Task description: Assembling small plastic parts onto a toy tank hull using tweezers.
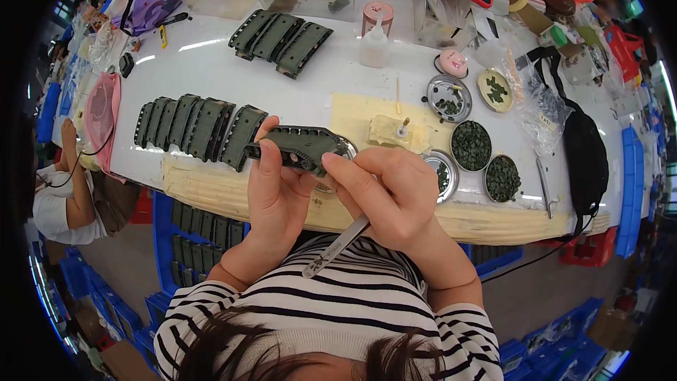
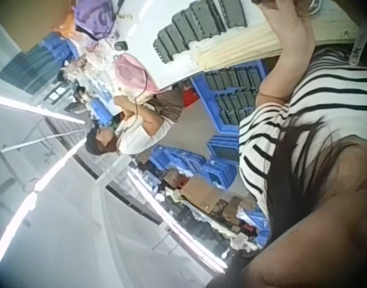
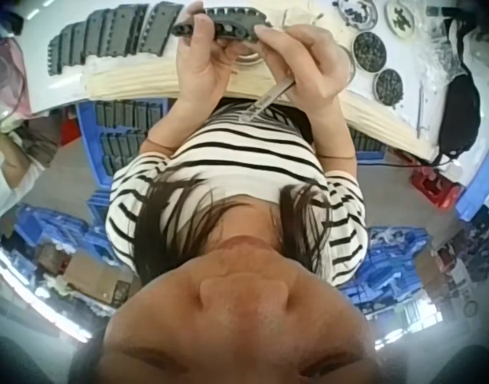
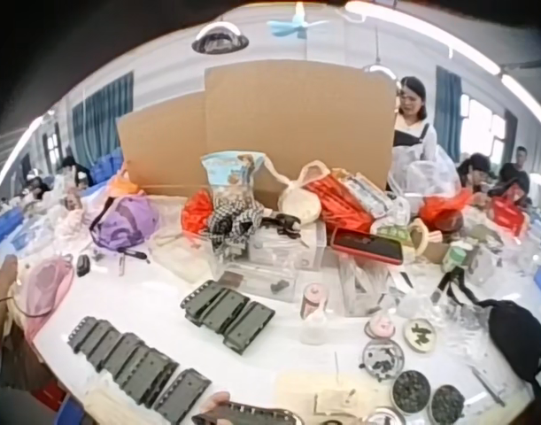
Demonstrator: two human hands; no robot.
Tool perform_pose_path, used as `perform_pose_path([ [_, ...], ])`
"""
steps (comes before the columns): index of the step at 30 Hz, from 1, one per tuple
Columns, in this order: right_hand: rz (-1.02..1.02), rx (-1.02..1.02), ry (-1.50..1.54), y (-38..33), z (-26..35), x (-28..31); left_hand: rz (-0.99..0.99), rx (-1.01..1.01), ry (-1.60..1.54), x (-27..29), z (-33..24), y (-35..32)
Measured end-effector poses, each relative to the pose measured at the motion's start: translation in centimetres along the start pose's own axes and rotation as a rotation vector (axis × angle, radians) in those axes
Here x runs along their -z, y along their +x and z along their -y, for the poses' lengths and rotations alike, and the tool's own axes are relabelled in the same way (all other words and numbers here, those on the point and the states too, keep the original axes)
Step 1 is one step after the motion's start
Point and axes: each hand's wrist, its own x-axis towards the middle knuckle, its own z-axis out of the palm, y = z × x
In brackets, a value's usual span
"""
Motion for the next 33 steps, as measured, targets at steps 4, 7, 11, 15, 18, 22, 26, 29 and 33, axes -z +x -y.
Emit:
perform_pose_path([
  [4, -0.008, 0.02, 0.012, 0.2, -0.3, -0.2, -0.004, -0.018, 0.011, 0.0, 0.1, -0.1],
  [7, 0.03, 0.035, 0.004, 0.3, -0.3, 0.1, 0.004, -0.017, 0.027, 0.0, 0.0, -0.1],
  [11, 0.03, 0.076, 0.025, 0.3, -0.7, 0.0, -0.018, -0.006, 0.02, 0.2, 0.1, -0.2],
  [15, 0.047, 0.112, 0.018, 0.1, -0.9, -0.1, -0.045, 0.009, 0.02, 0.0, 0.3, -0.3],
  [18, 0.051, 0.131, 0.023, -0.1, -1.1, -0.1, -0.047, 0.017, 0.018, 0.1, 0.3, -0.3],
  [22, 0.041, 0.16, 0.018, -0.1, -1.2, -0.1, -0.033, 0.013, 0.001, 0.1, 0.4, -0.3],
  [26, 0.028, 0.155, 0.008, -0.2, -1.1, -0.3, -0.036, 0.023, 0.008, 0.2, 0.5, -0.2],
  [29, 0.028, 0.12, -0.004, -0.2, -1.0, -0.2, -0.048, 0.039, 0.017, 0.1, 0.4, -0.1],
  [33, 0.012, 0.011, -0.017, -0.1, -0.3, -0.2, -0.027, 0.107, -0.055, 0.7, 0.5, 0.2],
])
